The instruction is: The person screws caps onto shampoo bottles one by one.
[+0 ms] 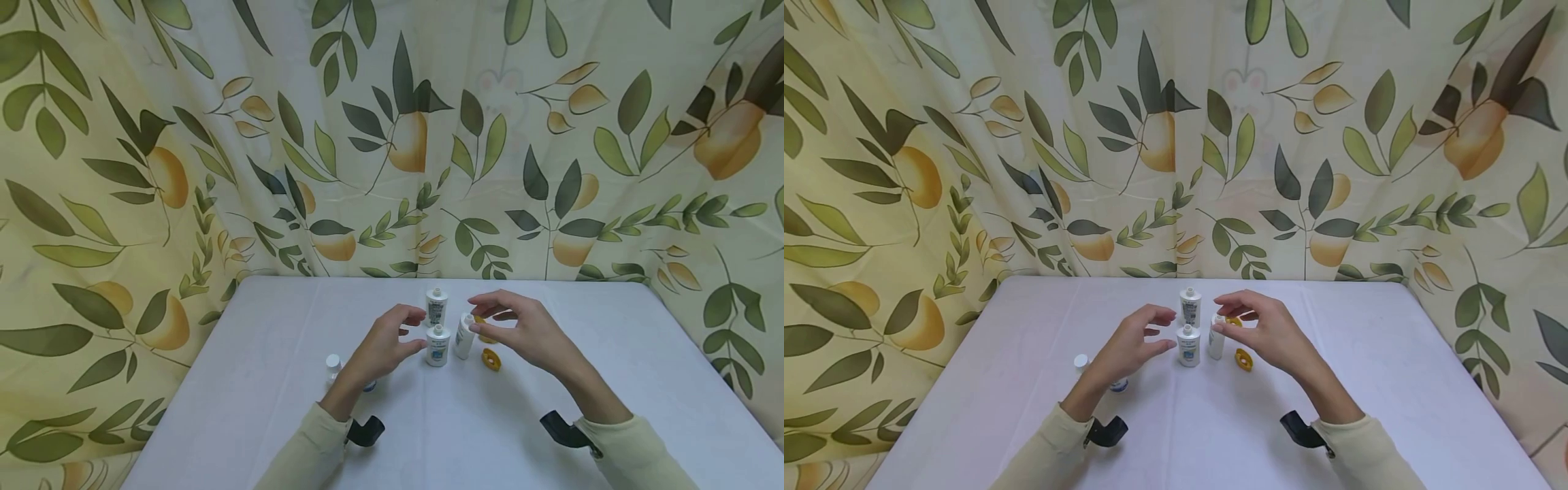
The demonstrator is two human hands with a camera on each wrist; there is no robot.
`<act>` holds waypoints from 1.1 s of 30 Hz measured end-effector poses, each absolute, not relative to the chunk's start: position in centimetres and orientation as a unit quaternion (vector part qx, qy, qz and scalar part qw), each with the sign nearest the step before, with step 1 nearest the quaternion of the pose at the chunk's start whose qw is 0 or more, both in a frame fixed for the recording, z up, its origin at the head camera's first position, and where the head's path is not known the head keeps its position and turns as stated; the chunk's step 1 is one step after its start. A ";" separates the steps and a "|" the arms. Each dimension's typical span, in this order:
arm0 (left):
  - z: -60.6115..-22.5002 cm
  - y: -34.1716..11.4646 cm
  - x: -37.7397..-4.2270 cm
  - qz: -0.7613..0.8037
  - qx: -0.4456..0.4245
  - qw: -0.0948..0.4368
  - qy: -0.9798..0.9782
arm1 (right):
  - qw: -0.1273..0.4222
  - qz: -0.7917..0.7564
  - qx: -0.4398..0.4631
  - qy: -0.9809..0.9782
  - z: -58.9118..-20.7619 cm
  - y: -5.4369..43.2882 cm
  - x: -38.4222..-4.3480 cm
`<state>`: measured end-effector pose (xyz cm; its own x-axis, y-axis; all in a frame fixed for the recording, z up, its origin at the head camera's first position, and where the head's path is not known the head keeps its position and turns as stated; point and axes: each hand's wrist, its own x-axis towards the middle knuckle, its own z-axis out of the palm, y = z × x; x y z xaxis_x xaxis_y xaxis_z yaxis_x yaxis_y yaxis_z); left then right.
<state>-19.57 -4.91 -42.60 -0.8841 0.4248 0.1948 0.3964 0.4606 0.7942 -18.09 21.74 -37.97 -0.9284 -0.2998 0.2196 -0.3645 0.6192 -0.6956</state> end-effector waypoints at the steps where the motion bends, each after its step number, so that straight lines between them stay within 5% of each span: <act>1: -42.6 -4.8 -19.6 0.462 0.239 0.018 0.854 | 0.039 0.394 0.183 -0.900 -38.0 21.9 -18.1; 33: -45.5 -2.0 -20.5 0.527 0.184 0.038 0.829 | 0.016 0.395 0.161 -0.904 -40.4 24.1 -18.0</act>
<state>-20.48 -1.95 -45.51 -0.9295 0.3447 0.1309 0.2647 0.3767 0.8877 -17.96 24.14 -40.42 -0.9477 -0.2787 0.1555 -0.3034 0.6359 -0.7096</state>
